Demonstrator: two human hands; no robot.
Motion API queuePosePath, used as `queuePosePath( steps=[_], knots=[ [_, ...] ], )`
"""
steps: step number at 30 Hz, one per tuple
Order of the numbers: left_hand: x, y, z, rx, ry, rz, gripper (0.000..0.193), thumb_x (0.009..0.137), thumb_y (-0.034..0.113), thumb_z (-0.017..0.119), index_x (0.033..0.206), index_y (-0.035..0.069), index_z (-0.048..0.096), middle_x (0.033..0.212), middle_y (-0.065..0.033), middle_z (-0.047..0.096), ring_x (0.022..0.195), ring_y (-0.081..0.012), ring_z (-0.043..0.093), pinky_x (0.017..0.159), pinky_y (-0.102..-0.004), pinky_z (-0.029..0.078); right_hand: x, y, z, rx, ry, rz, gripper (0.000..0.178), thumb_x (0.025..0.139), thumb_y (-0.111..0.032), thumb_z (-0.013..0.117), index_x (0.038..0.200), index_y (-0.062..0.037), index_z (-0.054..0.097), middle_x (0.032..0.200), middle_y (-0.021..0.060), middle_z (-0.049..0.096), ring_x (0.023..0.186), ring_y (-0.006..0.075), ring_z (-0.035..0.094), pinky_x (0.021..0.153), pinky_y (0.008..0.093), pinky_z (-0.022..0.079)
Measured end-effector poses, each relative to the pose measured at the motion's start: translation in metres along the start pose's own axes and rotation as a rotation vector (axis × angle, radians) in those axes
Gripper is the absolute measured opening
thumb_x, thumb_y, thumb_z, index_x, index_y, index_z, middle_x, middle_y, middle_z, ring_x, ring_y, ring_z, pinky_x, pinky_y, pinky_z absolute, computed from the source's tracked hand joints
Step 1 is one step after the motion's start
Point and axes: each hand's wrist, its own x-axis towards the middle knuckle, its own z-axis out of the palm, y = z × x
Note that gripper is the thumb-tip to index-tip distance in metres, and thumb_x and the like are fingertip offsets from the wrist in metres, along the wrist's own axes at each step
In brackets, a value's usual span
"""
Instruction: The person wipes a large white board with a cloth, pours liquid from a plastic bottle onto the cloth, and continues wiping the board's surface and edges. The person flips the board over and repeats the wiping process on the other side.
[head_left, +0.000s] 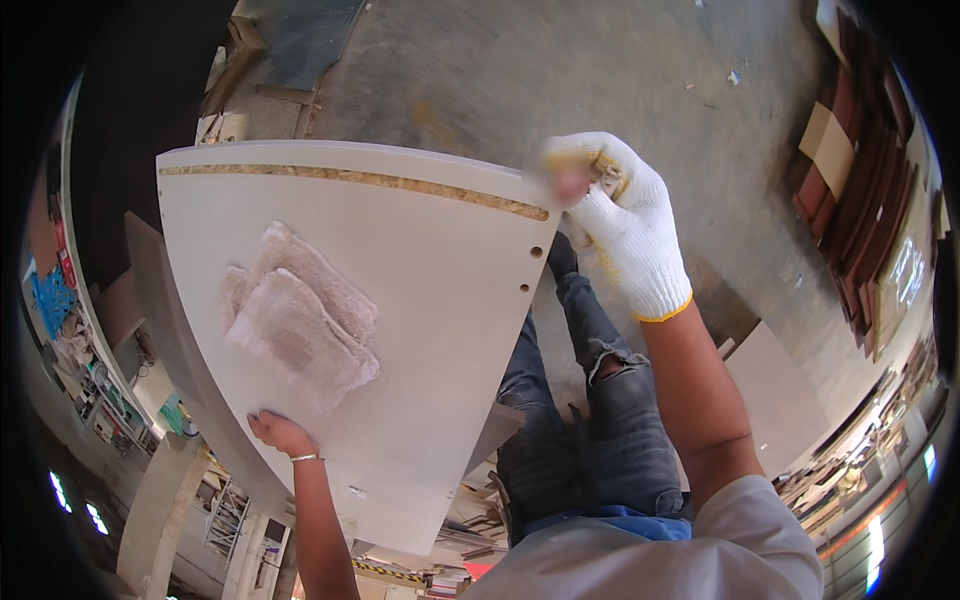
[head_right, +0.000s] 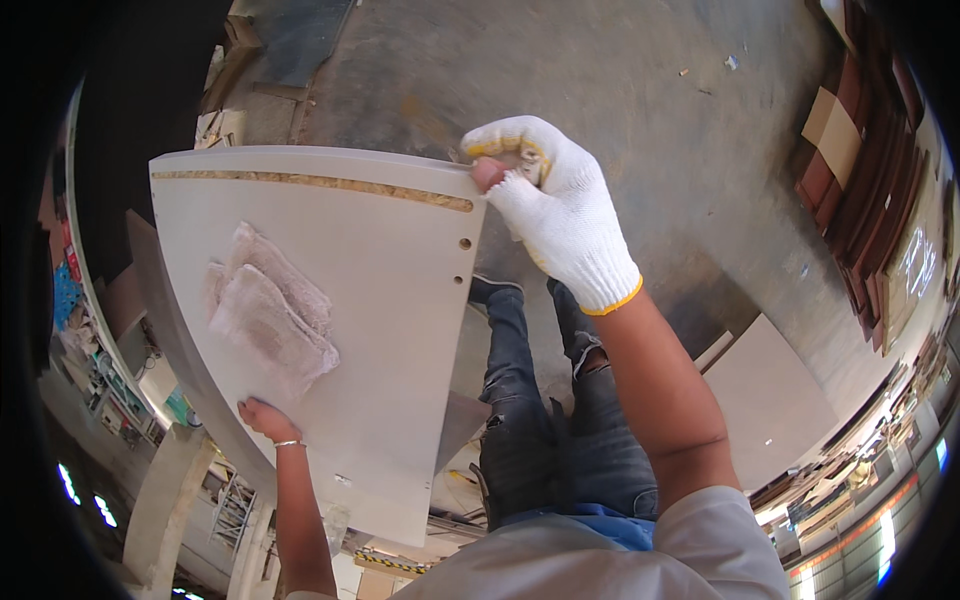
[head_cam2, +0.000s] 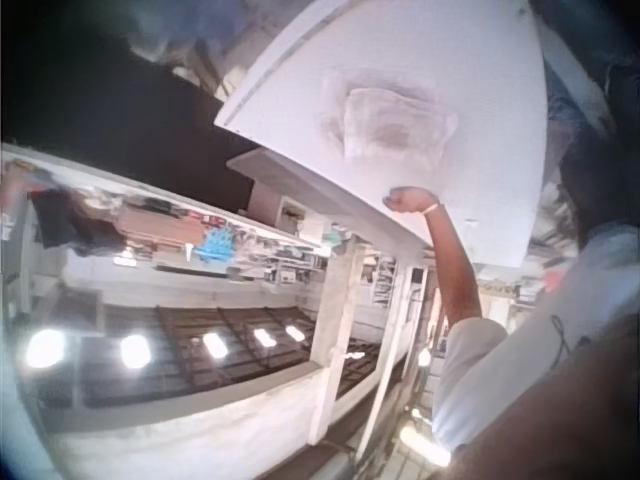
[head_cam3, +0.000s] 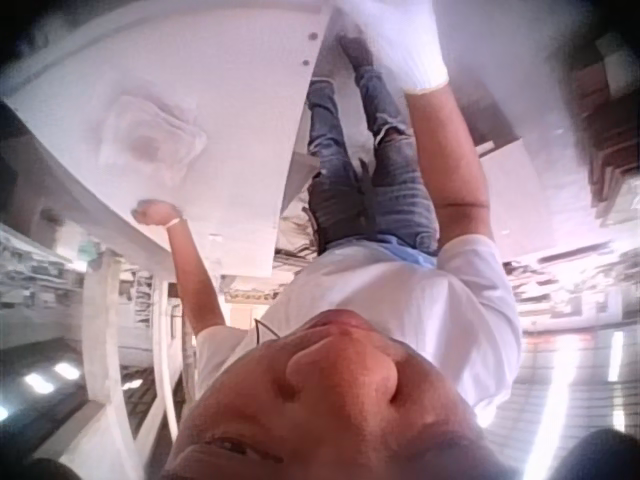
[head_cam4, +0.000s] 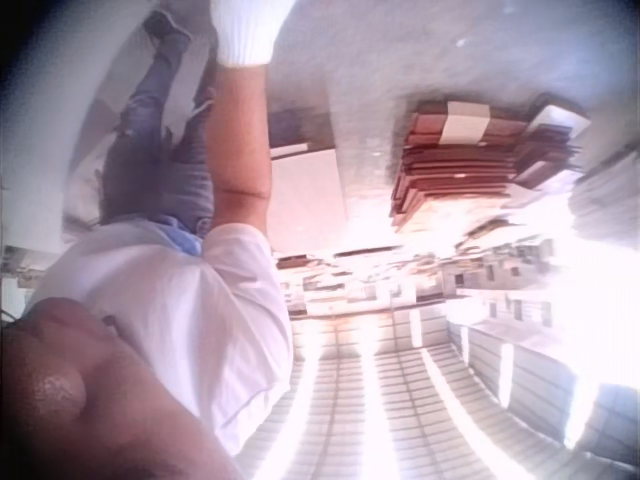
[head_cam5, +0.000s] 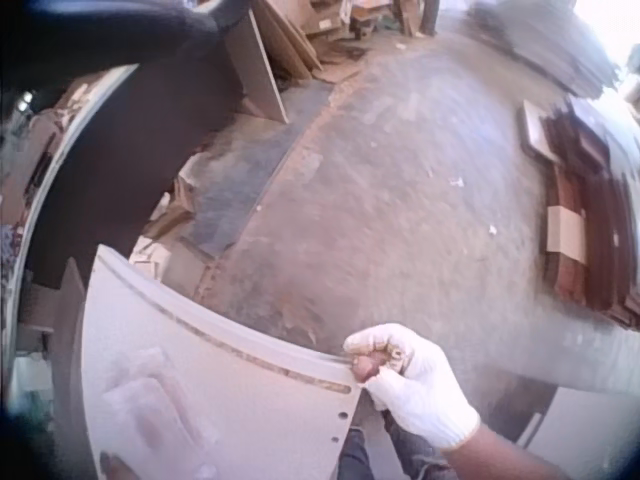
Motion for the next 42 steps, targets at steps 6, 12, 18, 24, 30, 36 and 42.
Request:
queuePosePath(
  steps=[6, 12, 18, 24, 30, 36, 42],
  knots=[
    [0.003, -0.012, 0.006, 0.242, 0.059, 0.015, 0.062, 0.1, 0.036, 0.039, 0.152, 0.001, 0.044, 0.158, -0.0224, 0.042, 0.141, -0.0421, 0.043, 0.113, -0.0558, 0.038, -0.018, 0.026, -0.008, 0.138, 0.117, -0.065, 0.029, 0.096, 0.002, 0.058, 0.123, 0.0013, 0.067, 0.085, -0.0001, 0.063, 0.062, 0.0048, 0.05, 0.054, 0.0221, 0.041],
    [-0.005, -0.017, 0.015, 0.343, 0.097, 0.083, 0.059, 0.102, 0.032, 0.038, 0.153, 0.001, 0.04, 0.16, -0.021, 0.039, 0.149, -0.0381, 0.035, 0.119, -0.0527, 0.03, -0.023, 0.0, 0.031, -0.098, 0.228, -0.08, 0.033, 0.097, -0.001, 0.057, 0.129, 0.0045, 0.061, 0.078, 0.0002, 0.059, 0.051, 0.0058, 0.045, 0.049, 0.0229, 0.038],
    [-0.013, -0.012, 0.019, 0.389, 0.064, 0.095, 0.061, 0.101, 0.029, 0.04, 0.155, 0.001, 0.034, 0.163, -0.0229, 0.033, 0.151, -0.0407, 0.029, 0.118, -0.0598, 0.027, -0.004, 0.028, 0.025, 0.309, 0.392, -0.054, 0.026, 0.099, -0.005, 0.054, 0.124, -0.0004, 0.062, 0.065, -0.0021, 0.047, 0.045, 0.0084, 0.037, 0.041, 0.024, 0.031],
    [-0.02, 0.013, 0.01, 0.414, 0.027, 0.066, 0.067, 0.097, 0.029, 0.043, 0.156, -0.001, 0.031, 0.165, -0.026, 0.027, 0.153, -0.0458, 0.024, 0.119, -0.0636, 0.022, -0.026, 0.012, 0.045, 0.183, 0.476, -0.236, 0.037, 0.098, -0.012, 0.054, 0.132, 0.0032, 0.057, 0.067, 0.0002, 0.047, 0.05, 0.0092, 0.04, 0.045, 0.0256, 0.034],
    [-0.015, 0.034, -0.007, 0.313, -0.056, 0.014, 0.073, 0.094, 0.028, 0.046, 0.155, -0.007, 0.026, 0.165, -0.0304, 0.021, 0.154, -0.0505, 0.016, 0.122, -0.0662, 0.015, -0.03, -0.059, 0.198, -0.161, 0.207, -0.38, 0.041, 0.098, -0.012, 0.05, 0.136, 0.0023, 0.055, 0.079, 0.0032, 0.056, 0.064, 0.0109, 0.052, 0.059, 0.0251, 0.046],
    [-0.013, 0.043, -0.023, 0.205, -0.168, -0.05, 0.078, 0.09, 0.026, 0.052, 0.155, -0.009, 0.025, 0.166, -0.0321, 0.017, 0.155, -0.0511, 0.01, 0.123, -0.0664, 0.007, 0.021, -0.074, 0.417, -0.51, -0.469, -0.294, 0.042, 0.096, 0.003, 0.048, 0.138, 0.0009, 0.052, 0.091, 0.0034, 0.06, 0.077, 0.0112, 0.063, 0.065, 0.0255, 0.055],
    [-0.013, 0.044, -0.024, 0.18, -0.209, -0.08, 0.08, 0.087, 0.025, 0.054, 0.154, -0.009, 0.026, 0.167, -0.0317, 0.015, 0.155, -0.0515, 0.007, 0.124, -0.0653, 0.003, 0.036, -0.096, 0.627, -0.834, -0.759, -0.23, 0.019, 0.098, -0.016, 0.059, 0.11, -0.0028, 0.063, 0.074, 0.0099, 0.068, 0.051, 0.0159, 0.061, 0.046, 0.0322, 0.048]
  ],
)
